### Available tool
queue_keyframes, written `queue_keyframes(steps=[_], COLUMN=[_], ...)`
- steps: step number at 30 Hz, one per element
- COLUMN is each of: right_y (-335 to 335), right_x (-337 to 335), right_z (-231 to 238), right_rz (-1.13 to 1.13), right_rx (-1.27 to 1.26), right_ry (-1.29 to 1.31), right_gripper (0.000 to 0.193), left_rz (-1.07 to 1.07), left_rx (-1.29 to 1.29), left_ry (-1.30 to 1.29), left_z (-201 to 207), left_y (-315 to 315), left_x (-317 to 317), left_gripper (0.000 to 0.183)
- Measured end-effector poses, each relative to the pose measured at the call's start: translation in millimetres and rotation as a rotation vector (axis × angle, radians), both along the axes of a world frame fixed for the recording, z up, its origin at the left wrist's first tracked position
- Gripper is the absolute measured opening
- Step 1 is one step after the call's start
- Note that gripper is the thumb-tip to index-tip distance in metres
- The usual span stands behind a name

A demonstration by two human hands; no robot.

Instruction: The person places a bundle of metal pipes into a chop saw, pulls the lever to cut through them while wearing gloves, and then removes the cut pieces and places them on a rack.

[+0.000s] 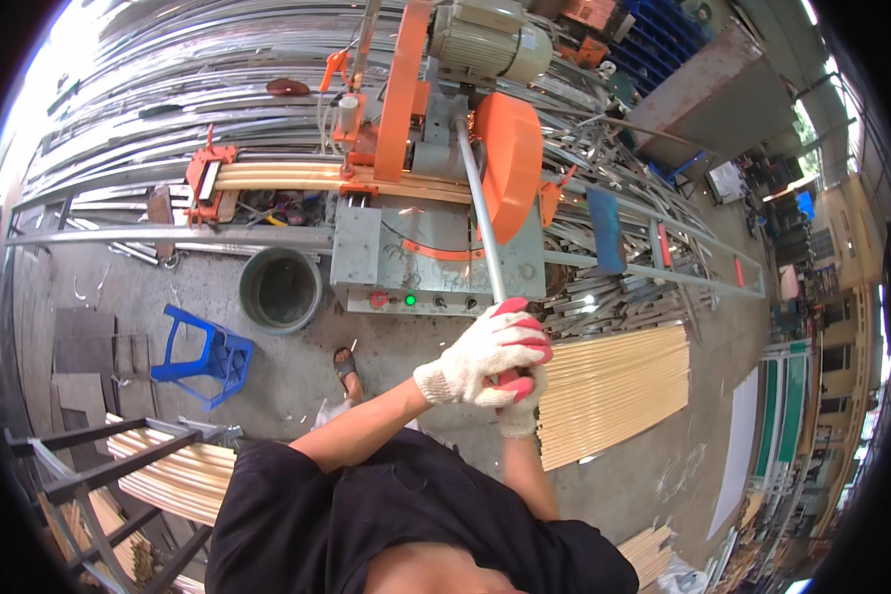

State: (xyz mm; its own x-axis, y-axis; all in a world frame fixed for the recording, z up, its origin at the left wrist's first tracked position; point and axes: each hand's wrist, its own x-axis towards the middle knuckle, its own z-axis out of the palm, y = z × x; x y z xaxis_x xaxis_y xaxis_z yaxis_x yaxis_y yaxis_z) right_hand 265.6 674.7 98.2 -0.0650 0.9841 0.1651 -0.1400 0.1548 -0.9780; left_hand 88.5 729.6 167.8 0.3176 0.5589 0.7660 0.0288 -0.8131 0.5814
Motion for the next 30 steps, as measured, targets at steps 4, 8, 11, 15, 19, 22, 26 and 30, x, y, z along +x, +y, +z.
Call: queue_keyframes(steps=[4,8,11,15,19,22,26,30], right_y=[24.0,71.3,131.9,208.5,282.6,334.3,432.6,491.8], right_x=[8.3,-16.6,-42.5,-15.0,34.0,74.2,130.3,51.1], right_z=[53.7,131.8,203.6,267.2,245.9,147.9,-82.6,-169.8], right_rz=[0.061,-0.113,-0.015,0.108,-0.032,0.064,0.168,0.276], right_rx=[0.154,0.284,0.420,0.525,0.738,0.307,-0.197,0.101], right_ry=[0.123,0.026,0.072,0.065,0.020,0.035,-0.868,-1.379], right_gripper=[0.078,0.111,0.099,0.107,0.087,0.060,0.062,0.085], left_rz=[-0.107,-0.045,0.047,0.025,0.289,0.303,0.414,0.589], left_rx=[0.030,0.213,0.237,-0.020,0.149,0.112,0.137,0.183], left_ry=[0.011,0.031,-0.055,-0.211,-0.135,-0.219,-0.231,-0.210], left_z=[68.7,138.4,175.8,211.7,233.3,245.6,274.1,301.7], left_y=[44.5,110.2,151.8,179.5,222.4,256.4,296.6,306.7], left_x=[-14.6,-9.2,-15.1,-3.5,-13.8,-26.3,-9.4,-26.1], left_gripper=[0.061,0.046,0.042,0.047,0.046,0.049,0.048,0.047])
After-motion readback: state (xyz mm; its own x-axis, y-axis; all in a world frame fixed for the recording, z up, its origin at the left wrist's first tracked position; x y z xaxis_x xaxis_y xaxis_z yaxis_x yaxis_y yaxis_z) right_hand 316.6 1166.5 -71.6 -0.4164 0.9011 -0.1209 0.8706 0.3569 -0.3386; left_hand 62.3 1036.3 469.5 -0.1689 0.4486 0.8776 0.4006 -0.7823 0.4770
